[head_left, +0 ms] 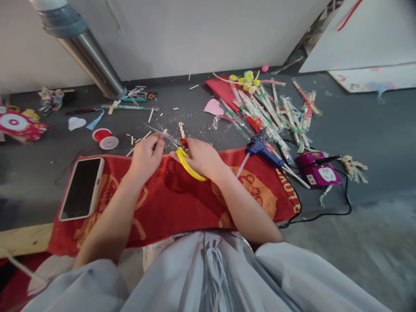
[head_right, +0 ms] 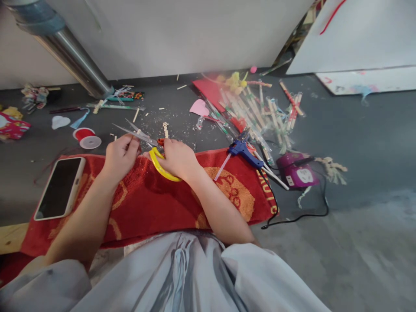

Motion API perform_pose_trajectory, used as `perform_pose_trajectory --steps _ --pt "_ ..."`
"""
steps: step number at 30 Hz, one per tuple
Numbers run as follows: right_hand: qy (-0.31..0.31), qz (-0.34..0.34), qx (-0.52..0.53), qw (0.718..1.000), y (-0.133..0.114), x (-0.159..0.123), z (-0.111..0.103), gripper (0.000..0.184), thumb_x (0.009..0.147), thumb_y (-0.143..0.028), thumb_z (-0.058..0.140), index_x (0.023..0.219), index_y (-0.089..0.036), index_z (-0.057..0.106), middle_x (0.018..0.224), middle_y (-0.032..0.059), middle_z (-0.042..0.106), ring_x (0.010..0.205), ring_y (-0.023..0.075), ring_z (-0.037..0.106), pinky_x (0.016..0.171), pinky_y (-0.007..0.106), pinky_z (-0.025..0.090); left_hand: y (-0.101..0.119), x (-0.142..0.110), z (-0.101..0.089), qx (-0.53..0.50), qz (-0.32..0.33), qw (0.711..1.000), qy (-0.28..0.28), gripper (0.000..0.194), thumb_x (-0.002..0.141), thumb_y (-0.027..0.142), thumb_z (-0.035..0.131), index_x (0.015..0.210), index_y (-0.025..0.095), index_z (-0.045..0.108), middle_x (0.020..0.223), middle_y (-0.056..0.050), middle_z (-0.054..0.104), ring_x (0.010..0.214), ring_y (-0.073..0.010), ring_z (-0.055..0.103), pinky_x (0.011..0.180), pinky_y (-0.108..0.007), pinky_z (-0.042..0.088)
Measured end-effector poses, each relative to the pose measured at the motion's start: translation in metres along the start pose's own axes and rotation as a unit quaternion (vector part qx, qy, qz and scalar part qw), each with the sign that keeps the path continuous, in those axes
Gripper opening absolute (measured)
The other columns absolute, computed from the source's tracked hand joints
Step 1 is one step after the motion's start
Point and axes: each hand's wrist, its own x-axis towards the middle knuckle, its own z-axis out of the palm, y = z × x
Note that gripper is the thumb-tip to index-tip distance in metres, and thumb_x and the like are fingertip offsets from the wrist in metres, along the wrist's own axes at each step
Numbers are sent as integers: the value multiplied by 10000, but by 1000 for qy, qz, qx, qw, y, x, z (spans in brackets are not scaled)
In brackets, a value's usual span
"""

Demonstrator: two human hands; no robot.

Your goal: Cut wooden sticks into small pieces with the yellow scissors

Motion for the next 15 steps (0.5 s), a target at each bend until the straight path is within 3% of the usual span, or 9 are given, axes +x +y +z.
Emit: perform_pose_trajectory --steps 9,12,15 --pt "-15 48 -6 999 -6 6 5 670 899 -728 346 1033 -143 645 1024 152 729 949 276 691 759 309 461 -2 -1 -7 85 -6 996 -3 281 940 370 357 832 222 570 647 -13 567 625 -173 538 609 -294 376" --pt "3 64 28 998 -5 7 4 641 905 -723 337 991 -167 645 990 130 729 905 254 687 729 295 441 4 -7 -7 103 37 990 93 270 944 391 386 955 222 597 884 -88 637 916 -256 597 836 -399 438" --pt "38 86 73 993 -2 8 4 603 911 -711 339 913 -183 631 923 107 721 849 233 673 693 286 416 11 -16 -2 65 112 976 175 231 906 418 491 1007 228 572 1049 -136 597 1127 -323 526 1021 -515 351"
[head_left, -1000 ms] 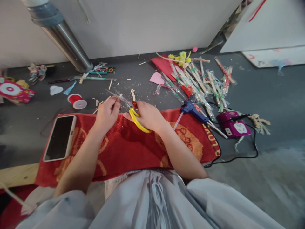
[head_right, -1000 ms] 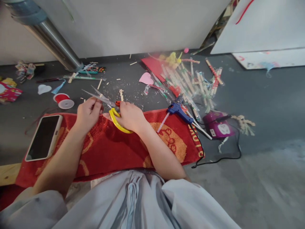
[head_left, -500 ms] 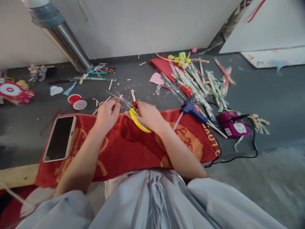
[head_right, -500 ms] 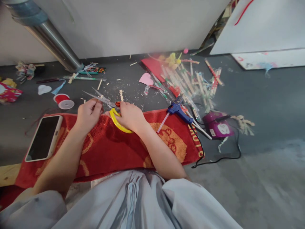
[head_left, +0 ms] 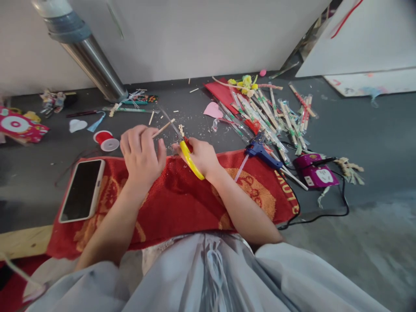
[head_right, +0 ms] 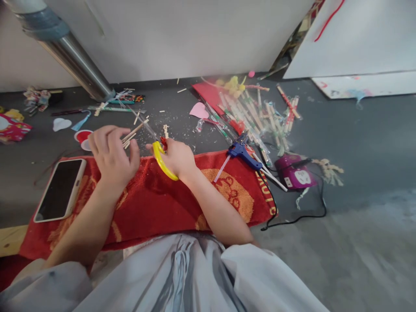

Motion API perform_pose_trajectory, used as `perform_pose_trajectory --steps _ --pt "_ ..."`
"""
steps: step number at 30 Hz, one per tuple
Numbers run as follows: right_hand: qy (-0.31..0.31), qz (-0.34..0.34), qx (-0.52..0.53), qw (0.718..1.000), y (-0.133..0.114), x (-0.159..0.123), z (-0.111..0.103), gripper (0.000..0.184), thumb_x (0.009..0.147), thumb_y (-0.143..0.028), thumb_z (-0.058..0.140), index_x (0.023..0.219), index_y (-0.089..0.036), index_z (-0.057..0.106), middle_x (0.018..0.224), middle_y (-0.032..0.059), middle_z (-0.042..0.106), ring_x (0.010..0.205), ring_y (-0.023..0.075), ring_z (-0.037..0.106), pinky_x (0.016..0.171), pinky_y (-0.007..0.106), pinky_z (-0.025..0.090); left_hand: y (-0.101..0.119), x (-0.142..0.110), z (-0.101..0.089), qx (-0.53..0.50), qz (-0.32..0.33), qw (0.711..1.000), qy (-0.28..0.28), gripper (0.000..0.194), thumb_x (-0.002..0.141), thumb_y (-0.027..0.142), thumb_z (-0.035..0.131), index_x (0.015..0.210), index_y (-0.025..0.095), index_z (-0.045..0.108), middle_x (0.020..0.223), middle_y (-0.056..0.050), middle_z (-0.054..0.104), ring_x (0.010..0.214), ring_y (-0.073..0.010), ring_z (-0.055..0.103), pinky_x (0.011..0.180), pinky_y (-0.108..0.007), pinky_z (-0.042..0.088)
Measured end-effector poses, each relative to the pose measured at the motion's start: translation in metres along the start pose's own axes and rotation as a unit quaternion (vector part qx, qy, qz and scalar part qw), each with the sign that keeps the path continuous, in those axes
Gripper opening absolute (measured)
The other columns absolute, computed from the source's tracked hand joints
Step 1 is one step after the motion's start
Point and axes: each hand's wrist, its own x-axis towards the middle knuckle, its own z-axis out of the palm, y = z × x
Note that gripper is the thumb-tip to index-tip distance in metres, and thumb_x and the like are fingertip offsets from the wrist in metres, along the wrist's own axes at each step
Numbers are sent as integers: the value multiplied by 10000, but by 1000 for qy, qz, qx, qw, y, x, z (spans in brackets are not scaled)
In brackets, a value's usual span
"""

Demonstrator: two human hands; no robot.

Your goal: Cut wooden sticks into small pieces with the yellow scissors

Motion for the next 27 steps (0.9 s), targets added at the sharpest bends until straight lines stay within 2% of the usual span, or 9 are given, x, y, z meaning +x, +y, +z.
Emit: perform_pose_trajectory --steps 2,4,6,8,11,13,15,20,27 --pt "15 5 37 999 2 1 2 585 923 -696 326 870 -192 618 873 87 710 813 217 659 679 280 404 6 -8 5 -43 32 998 11 213 889 426 526 987 238 548 1003 -116 578 1071 -308 544 1004 -523 372" --pt "22 4 78 997 3 2 5 575 936 -680 306 833 -200 605 830 63 697 782 197 643 671 272 401 10 -17 14 -88 29 996 -2 276 883 457 535 1046 235 521 998 -101 567 1028 -285 557 954 -502 425" --pt "30 -3 124 992 4 3 10 569 943 -671 295 813 -206 596 816 43 688 773 176 630 674 259 407 11 -25 27 -154 3 988 -34 555 848 579 552 1243 204 444 1171 -133 541 1114 -294 546 960 -494 450" --pt "31 -12 163 986 4 4 14 572 944 -670 286 809 -208 596 811 30 682 761 158 620 676 247 416 11 -31 39 -220 -18 971 -95 860 766 709 587 1395 186 323 1390 -190 427 1314 -355 438 1073 -541 384" --pt "13 -27 186 982 3 5 18 570 940 -669 300 817 -208 612 790 23 671 731 153 606 658 245 419 8 -38 54 -280 -33 944 -170 1081 641 769 670 1458 196 254 1483 -209 326 1427 -404 292 1150 -582 298" --pt "6 -32 193 981 2 4 20 547 932 -663 343 832 -206 627 782 25 664 730 162 605 650 252 419 6 -40 60 -309 -39 932 -188 1124 608 777 691 1469 214 237 1480 -202 315 1426 -400 291 1161 -587 290" --pt "4 -33 202 979 1 4 20 522 927 -650 375 847 -205 636 777 29 659 733 171 609 648 260 419 6 -41 65 -328 -38 926 -181 1125 608 788 681 1471 230 224 1463 -194 318 1404 -380 325 1155 -574 311" --pt "1 -55 213 975 1 3 21 524 930 -636 377 847 -187 633 785 52 669 724 189 614 653 282 412 6 -43 73 -319 -29 939 -123 1126 595 773 705 1455 238 212 1391 -180 360 1344 -351 380 1141 -563 336" --pt "7 -70 202 977 4 6 24 578 932 -664 331 865 -186 649 770 47 669 710 181 618 631 272 403 2 -42 73 -312 -59 940 -127 1087 574 775 716 1409 249 262 1333 -159 375 1314 -354 389 1127 -573 343"
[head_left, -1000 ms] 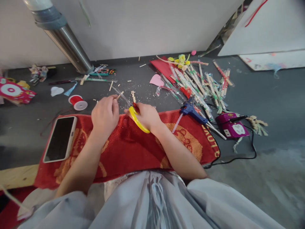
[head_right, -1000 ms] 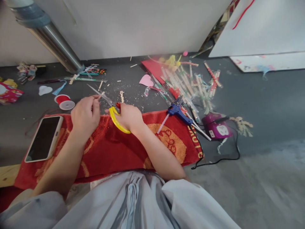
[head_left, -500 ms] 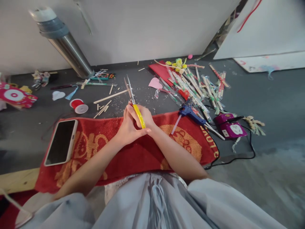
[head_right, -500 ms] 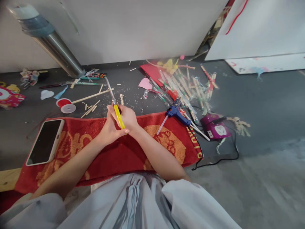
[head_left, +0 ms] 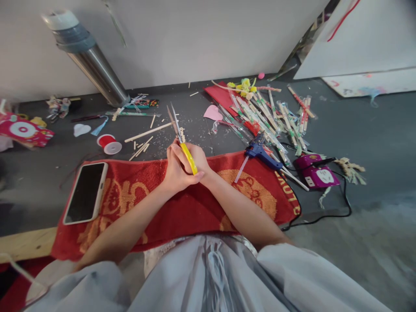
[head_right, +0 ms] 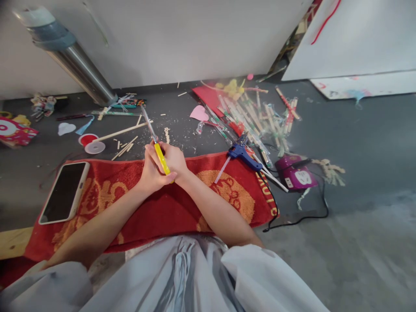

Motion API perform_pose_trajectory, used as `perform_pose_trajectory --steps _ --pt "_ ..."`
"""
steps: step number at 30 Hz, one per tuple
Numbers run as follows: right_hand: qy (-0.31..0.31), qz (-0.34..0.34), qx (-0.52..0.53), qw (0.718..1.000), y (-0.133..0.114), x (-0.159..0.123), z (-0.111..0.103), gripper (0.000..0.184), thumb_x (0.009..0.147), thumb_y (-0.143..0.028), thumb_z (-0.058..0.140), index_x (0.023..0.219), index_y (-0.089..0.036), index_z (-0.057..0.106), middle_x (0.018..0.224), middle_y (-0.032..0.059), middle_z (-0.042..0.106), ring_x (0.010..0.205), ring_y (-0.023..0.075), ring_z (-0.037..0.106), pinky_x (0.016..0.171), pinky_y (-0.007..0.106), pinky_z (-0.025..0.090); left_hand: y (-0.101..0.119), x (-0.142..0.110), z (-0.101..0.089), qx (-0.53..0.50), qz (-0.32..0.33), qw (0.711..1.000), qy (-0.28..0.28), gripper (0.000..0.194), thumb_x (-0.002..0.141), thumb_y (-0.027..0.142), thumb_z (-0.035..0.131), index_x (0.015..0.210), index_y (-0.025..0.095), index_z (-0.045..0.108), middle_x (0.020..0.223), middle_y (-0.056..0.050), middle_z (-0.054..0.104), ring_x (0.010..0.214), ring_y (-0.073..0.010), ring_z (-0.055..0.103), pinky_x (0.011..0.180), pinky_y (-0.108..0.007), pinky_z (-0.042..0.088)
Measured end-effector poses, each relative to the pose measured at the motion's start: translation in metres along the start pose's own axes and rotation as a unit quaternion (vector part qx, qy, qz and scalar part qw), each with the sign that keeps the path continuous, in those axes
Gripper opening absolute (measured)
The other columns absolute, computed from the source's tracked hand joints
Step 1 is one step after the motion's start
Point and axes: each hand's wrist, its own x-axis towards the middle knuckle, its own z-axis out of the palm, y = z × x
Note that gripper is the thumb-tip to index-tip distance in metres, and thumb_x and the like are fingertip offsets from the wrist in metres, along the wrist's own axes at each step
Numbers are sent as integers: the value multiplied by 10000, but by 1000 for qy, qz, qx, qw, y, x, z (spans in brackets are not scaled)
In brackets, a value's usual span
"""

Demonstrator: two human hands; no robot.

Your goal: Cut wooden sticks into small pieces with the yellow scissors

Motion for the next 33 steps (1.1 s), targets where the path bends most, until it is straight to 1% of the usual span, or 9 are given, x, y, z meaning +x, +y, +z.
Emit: perform_pose_trajectory --steps 5,10,12,14,18,22,24,28,33 --pt "-5 1 3 1000 1 1 2 558 934 -655 346 928 -195 663 800 36 682 747 186 633 656 269 422 -2 0 -1 7 -1 1000 6 1105 557 764 733 1413 243 266 1352 -159 378 1338 -362 373 1150 -575 310" --pt "0 15 -13 1000 -2 1 -3 556 946 -642 324 911 -196 654 823 47 690 775 191 649 664 267 442 0 1 -5 16 29 999 -12 1074 636 778 659 1442 218 224 1407 -190 360 1357 -373 381 1138 -563 326" --pt "7 32 -56 998 -3 2 -7 558 938 -659 327 926 -199 641 855 55 701 796 200 660 684 277 446 4 3 -12 34 67 997 -18 979 740 770 554 1463 219 193 1454 -196 341 1391 -366 357 1150 -546 310" --pt "15 47 -124 991 -3 2 -11 550 928 -670 352 938 -193 625 894 74 710 824 217 669 699 288 444 11 5 -21 77 108 991 2 811 852 704 429 1465 223 205 1463 -188 361 1382 -344 383 1136 -527 331" --pt "24 56 -209 976 -4 1 -20 552 931 -665 370 974 -172 614 974 119 717 876 237 676 724 297 439 25 10 -39 245 145 953 102 493 895 462 483 1305 192 441 1214 -170 564 1161 -318 555 1000 -523 431" --pt "13 49 -246 968 -7 -2 -23 583 932 -668 366 1022 -148 614 1009 142 713 895 253 679 751 313 449 28 18 -53 330 125 921 167 359 886 366 522 1198 195 569 1185 -161 604 1159 -321 561 1039 -525 390" --pt "1 38 -257 966 -9 -4 -22 599 933 -668 363 1047 -134 610 1021 153 711 911 264 682 765 323 458 26 21 -58 341 109 920 158 336 908 358 494 1192 207 589 1183 -145 622 1155 -297 571 1020 -479 416" --pt "-14 14 -266 964 -10 -7 -19 630 933 -675 350 1090 -117 598 1038 160 706 933 278 686 782 337 474 22 25 -64 350 73 926 118 298 953 352 424 1132 224 625 1030 -102 684 982 -238 641 869 -377 480" --pt "-11 8 -259 966 -10 -9 -17 655 909 -698 384 1106 -107 586 1046 156 701 942 277 683 803 342 483 22 24 -65 355 35 926 121 273 949 304 423 1068 246 662 892 -58 692 856 -199 656 748 -301 470"
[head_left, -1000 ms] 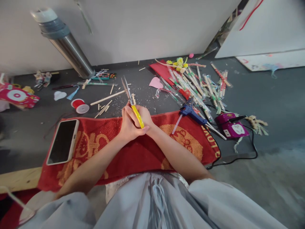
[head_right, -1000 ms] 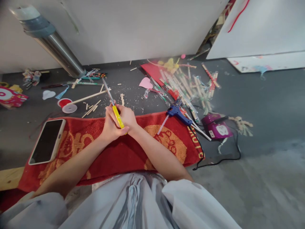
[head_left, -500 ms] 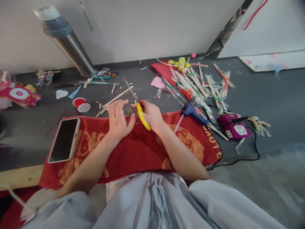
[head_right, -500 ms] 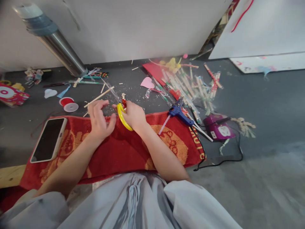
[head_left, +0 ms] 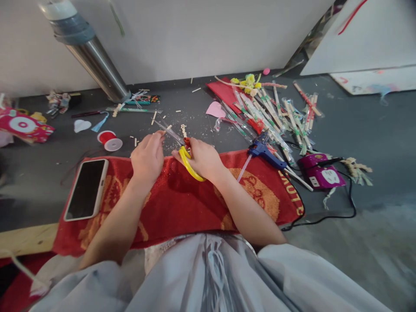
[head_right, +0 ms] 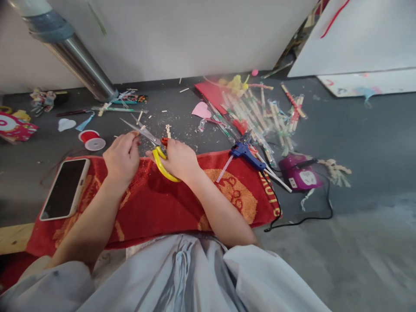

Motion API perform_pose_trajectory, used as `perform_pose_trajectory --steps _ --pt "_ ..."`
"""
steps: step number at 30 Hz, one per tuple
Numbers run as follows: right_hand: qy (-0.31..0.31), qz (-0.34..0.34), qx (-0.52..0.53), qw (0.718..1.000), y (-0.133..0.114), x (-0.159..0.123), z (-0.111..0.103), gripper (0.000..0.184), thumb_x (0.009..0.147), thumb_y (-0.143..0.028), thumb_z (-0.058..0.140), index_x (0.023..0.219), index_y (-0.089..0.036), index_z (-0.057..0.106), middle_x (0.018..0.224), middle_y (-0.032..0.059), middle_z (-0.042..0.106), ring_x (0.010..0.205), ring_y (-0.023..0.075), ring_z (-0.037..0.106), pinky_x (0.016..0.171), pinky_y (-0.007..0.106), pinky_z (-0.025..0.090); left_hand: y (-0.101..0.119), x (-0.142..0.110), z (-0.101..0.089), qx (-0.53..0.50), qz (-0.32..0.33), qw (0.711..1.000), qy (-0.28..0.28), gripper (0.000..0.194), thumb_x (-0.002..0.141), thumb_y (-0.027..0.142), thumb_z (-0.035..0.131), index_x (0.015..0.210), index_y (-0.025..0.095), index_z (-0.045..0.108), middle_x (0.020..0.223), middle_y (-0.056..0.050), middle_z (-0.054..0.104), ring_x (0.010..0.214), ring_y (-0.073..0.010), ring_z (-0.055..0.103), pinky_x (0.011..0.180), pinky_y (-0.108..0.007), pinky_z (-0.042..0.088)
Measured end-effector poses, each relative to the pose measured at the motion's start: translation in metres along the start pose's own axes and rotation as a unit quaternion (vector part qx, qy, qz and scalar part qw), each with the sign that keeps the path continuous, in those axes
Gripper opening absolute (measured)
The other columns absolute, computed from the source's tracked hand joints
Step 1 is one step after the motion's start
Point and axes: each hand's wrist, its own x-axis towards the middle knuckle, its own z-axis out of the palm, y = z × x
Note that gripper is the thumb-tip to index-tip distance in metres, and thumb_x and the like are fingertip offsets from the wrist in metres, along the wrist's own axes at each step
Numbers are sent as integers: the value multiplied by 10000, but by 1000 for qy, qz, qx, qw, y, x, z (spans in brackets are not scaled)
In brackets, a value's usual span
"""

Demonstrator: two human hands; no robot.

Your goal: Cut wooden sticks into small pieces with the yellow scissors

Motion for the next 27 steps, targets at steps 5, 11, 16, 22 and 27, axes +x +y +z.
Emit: perform_pose_trajectory --steps 5,11,16,22,27 --pt "16 -25 22 999 2 0 2 652 913 -680 404 1161 -96 556 1104 159 680 1035 267 651 876 340 467 1 0 0 -17 16 1000 -17 294 928 228 408 1061 229 669 870 -44 700 832 -179 660 746 -280 476" --pt "22 -37 34 998 4 1 4 650 906 -688 407 1140 -101 561 1111 171 669 1043 278 642 887 361 468 1 -1 2 -27 27 999 -33 305 953 236 377 1065 205 660 946 -50 715 864 -162 665 795 -272 487" --pt "33 -48 29 998 6 0 6 704 892 -703 415 1198 -80 529 1134 198 654 1072 302 630 933 408 461 1 -2 3 -9 32 999 -34 323 947 227 367 1076 205 662 922 -47 717 867 -162 664 770 -264 484" --pt "25 -37 23 999 4 1 5 674 907 -675 422 1199 -78 532 1120 194 660 1079 305 632 938 408 460 3 -3 4 -11 30 999 -24 335 951 243 365 1084 195 669 913 -56 716 852 -159 659 742 -256 470" --pt "5 -6 25 1000 -1 0 -1 588 938 -608 438 1171 -83 565 1127 171 681 1049 287 654 896 359 473 3 -3 5 3 34 999 -17 357 951 252 359 1101 188 676 872 -59 713 818 -160 653 699 -249 455"
